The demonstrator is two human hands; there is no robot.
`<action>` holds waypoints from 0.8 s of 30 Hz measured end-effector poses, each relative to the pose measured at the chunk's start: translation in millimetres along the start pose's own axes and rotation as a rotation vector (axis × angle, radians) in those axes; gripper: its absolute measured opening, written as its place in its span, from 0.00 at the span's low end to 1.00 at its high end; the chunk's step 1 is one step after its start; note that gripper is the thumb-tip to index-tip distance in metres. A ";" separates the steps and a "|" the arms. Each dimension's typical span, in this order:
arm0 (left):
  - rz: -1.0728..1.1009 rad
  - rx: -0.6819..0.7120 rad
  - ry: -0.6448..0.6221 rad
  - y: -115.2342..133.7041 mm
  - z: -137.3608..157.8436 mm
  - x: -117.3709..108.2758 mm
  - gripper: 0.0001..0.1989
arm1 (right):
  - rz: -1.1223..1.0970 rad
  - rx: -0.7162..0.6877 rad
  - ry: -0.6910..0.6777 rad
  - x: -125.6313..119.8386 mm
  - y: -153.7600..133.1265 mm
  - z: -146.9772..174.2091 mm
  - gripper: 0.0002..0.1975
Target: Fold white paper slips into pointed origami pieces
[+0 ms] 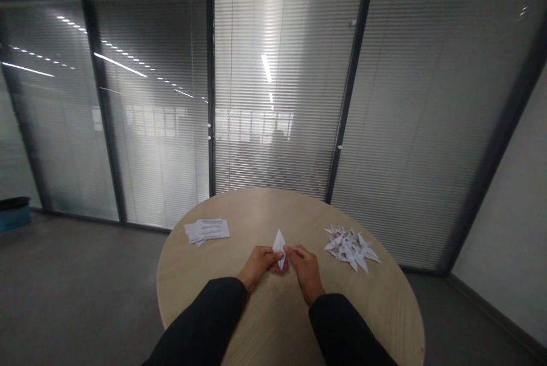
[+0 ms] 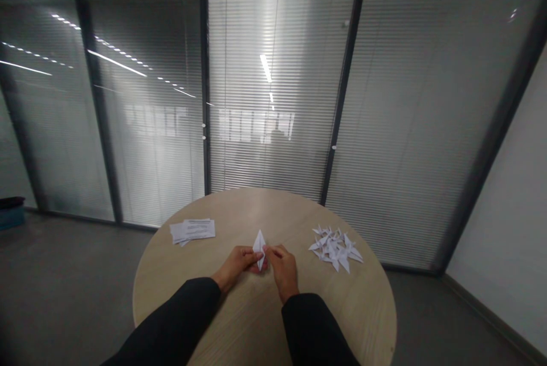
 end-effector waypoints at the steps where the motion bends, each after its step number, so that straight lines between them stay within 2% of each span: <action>1: -0.006 0.008 -0.006 0.9 0.8 0.4 0.26 | -0.014 0.010 -0.004 0.3 0.1 0.0 0.18; 6: -0.044 0.015 -0.003 2.5 0.3 0.3 0.25 | -0.107 0.056 -0.073 5.9 -0.9 -0.7 0.21; 10: -0.089 0.005 -0.063 2.2 0.0 4.9 0.24 | -0.096 0.090 -0.124 9.1 -2.0 0.3 0.22; 16: -0.151 0.030 -0.060 3.7 -0.1 6.6 0.24 | -0.176 0.153 -0.029 6.7 1.1 4.2 0.21; 21: -0.178 0.027 -0.016 0.5 -4.0 3.1 0.26 | -0.346 0.240 -0.030 11.9 2.2 7.1 0.20; 24: -0.171 -0.013 -0.017 -3.4 -3.7 2.2 0.26 | -0.354 0.222 -0.021 9.9 -0.9 6.3 0.20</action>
Point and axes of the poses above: each hand's wrist, its own z-axis away from the middle knuckle, its own x-axis out of the palm, y = z × x, the point moved 5 cm from there along -z, towards the middle knuckle, and after that the axes turned 7 degrees about -x, right-handed, at the moved point
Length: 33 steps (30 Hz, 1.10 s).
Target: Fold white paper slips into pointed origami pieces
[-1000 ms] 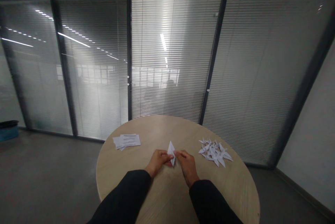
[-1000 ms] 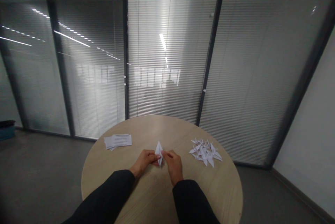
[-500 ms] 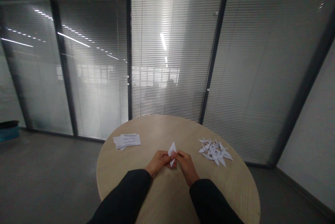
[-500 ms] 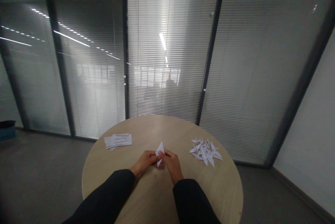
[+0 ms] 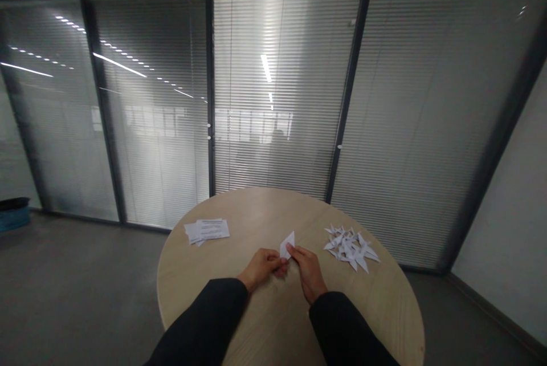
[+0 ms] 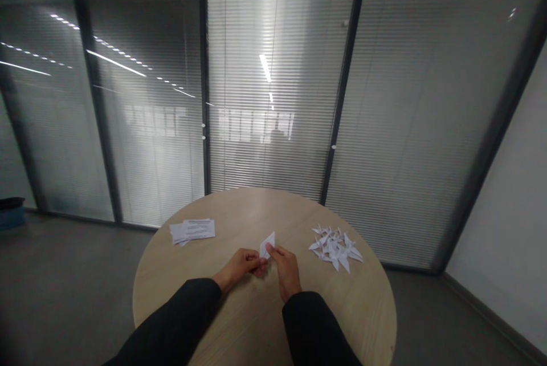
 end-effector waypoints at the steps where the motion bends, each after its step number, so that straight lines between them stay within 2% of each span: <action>1: 0.001 -0.009 -0.007 -0.6 0.7 0.2 0.26 | 0.016 -0.016 0.007 -1.0 -1.7 -0.1 0.20; 9: -0.026 -0.061 0.000 1.9 2.7 0.2 0.23 | 0.085 -0.015 0.024 -3.5 -1.3 -0.7 0.23; 14: -0.043 -0.078 0.018 -1.2 1.0 -1.9 0.20 | 0.181 -0.091 0.051 -6.7 0.9 -3.6 0.22; 18: -0.107 -0.045 0.053 -5.6 -0.5 -8.3 0.17 | 0.215 -0.063 -0.019 -4.9 0.4 -5.0 0.22; 24: -0.320 0.088 0.106 -0.9 1.4 -15.0 0.12 | 0.173 -0.007 -0.136 -0.6 -2.7 -6.0 0.22; 28: -0.331 0.107 0.085 3.7 2.8 -12.1 0.13 | 0.140 -0.009 -0.096 -2.6 -2.5 -6.0 0.20; 33: -0.242 0.079 0.058 1.5 0.2 -9.7 0.14 | 0.147 -0.035 -0.024 -6.6 -4.6 -4.8 0.20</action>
Point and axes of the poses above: each hand's wrist, its own z-axis away from the middle knuckle, its own x-axis out of the palm, y = z × x, the point moved 5 cm from there along -z, towards the middle knuckle, and after that the axes turned 7 degrees about -x, right-handed, at the moved point
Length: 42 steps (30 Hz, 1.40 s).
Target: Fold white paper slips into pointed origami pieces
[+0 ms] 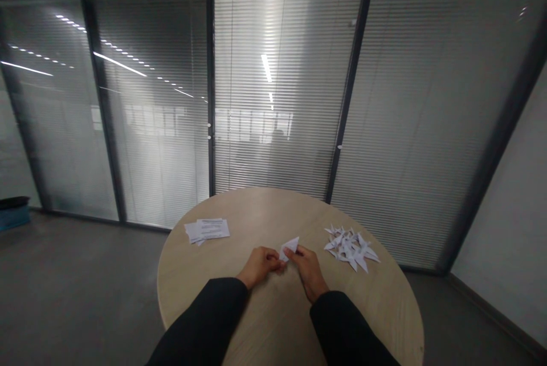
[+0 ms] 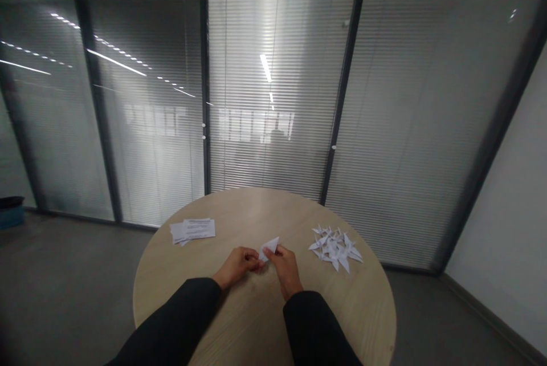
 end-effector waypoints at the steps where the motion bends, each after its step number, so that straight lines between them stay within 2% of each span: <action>1: 0.017 0.004 -0.008 -0.4 -0.2 0.4 0.15 | 0.010 -0.001 0.005 -0.8 -0.5 -0.1 0.20; 6: 0.039 0.046 0.004 0.6 0.6 0.9 0.14 | 0.035 0.016 -0.021 -3.1 0.7 -3.0 0.20; 11: 0.290 0.028 -0.137 0.0 -1.0 11.7 0.29 | 0.072 -0.013 -0.096 1.7 3.7 -4.1 0.19; 18: 0.413 -0.082 -0.247 -9.1 -2.5 17.7 0.29 | 0.039 0.034 -0.173 10.0 4.4 0.7 0.20; 25: 0.413 -0.109 -0.250 -13.2 -1.7 16.4 0.35 | 0.076 -0.042 -0.134 7.1 -3.7 0.2 0.19; 30: 0.368 -0.112 -0.279 -10.8 0.4 18.0 0.39 | 0.084 -0.021 -0.146 6.8 -2.9 1.0 0.19; 33: 0.357 -0.104 -0.255 -10.1 0.1 16.7 0.35 | 0.117 -0.033 -0.097 3.3 -0.6 -1.0 0.17; 37: 0.333 -0.074 -0.149 -5.6 0.2 10.5 0.26 | 0.144 -0.016 -0.065 0.7 5.4 -3.6 0.17; 42: 0.305 -0.042 -0.080 -0.6 -0.9 5.9 0.24 | 0.089 -0.025 -0.068 0.5 6.2 -4.8 0.16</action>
Point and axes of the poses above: each hand's wrist, its own z-axis away from the middle knuckle, its own x-axis out of the palm, y = z × x, the point moved 5 cm from there along -z, towards the middle knuckle, and after that the axes turned 7 degrees about -x, right-handed, at the moved point
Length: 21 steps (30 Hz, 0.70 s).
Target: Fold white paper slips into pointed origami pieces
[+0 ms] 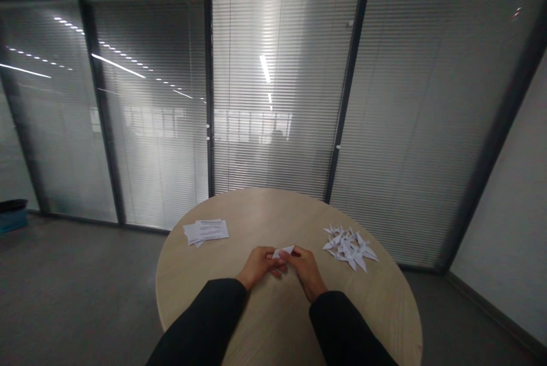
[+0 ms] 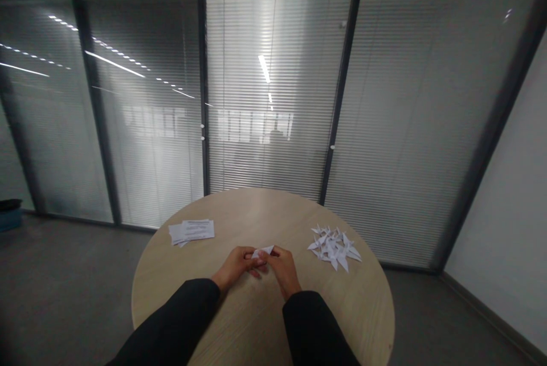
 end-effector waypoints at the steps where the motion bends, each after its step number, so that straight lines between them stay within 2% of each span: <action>1: -0.008 -0.002 0.010 0.0 -0.4 -0.7 0.24 | -0.012 -0.003 0.010 -0.7 -1.1 0.1 0.15; 13: -0.022 -0.024 -0.060 5.7 5.6 -1.7 0.24 | -0.073 0.031 0.165 -10.5 -9.0 3.7 0.15; 16: -0.004 -0.019 -0.015 5.9 5.5 -3.3 0.24 | -0.074 0.009 0.167 -11.6 -8.2 3.1 0.15; 21: 0.069 -0.049 0.136 6.9 5.6 -11.4 0.23 | 0.005 -0.026 0.157 -12.3 -9.5 2.5 0.15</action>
Point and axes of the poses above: each hand's wrist, its own z-axis away from the middle knuckle, its own x-axis out of the palm, y = z × x, the point moved 5 cm from there along -z, towards the middle knuckle, and after that the axes turned 7 degrees about -x, right-handed, at the moved point
